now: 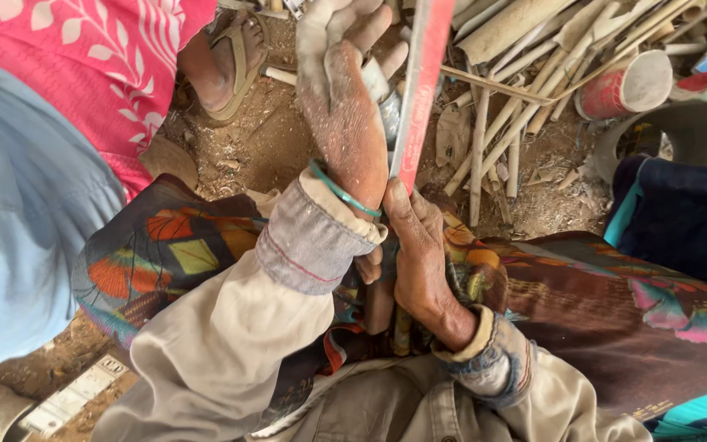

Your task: The person uses a hacksaw blade and their hands to clean and smooth the ends of several PVC pipes and joint fittings while sitting on the ground.

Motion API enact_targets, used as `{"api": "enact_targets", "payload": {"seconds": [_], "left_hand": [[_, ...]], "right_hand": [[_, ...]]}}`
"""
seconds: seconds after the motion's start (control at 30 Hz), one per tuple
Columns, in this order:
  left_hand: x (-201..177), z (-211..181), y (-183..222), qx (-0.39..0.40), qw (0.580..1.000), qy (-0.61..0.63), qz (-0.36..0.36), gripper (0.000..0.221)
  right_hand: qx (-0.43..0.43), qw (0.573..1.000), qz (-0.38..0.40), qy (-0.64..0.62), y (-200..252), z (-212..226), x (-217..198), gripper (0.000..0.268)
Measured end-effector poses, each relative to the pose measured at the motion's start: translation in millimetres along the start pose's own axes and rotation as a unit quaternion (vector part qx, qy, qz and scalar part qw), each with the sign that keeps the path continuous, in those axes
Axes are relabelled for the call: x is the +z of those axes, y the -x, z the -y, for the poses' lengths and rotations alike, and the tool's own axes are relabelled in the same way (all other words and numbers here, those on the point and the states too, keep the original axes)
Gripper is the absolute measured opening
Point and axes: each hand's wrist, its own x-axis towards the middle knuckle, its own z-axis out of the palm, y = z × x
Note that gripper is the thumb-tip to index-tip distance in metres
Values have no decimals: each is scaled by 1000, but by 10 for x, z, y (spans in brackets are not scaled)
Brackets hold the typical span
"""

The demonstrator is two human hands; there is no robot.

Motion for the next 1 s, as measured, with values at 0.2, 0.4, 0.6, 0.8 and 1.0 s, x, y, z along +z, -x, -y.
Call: {"api": "enact_targets", "payload": {"seconds": [0.2,0.4,0.6,0.8,1.0], "left_hand": [[-125,2,-126,5,999,-36,-1,34],[-249,333,-138,23,995,-71,-60,32],[-401,-14,-184,61,990,-113,-64,38],[-210,-295,-388,-10,989,-132,72,45],[-241,-424,-505,-144,958,-124,217,51]], "right_hand": [[-45,982,-62,171,84,249,-19,24],[-33,964,-132,227,228,56,82,21],[108,933,-70,335,4,-178,-111,15],[30,975,-109,191,-223,187,-375,21],[4,964,-110,244,-244,466,-663,32]]}}
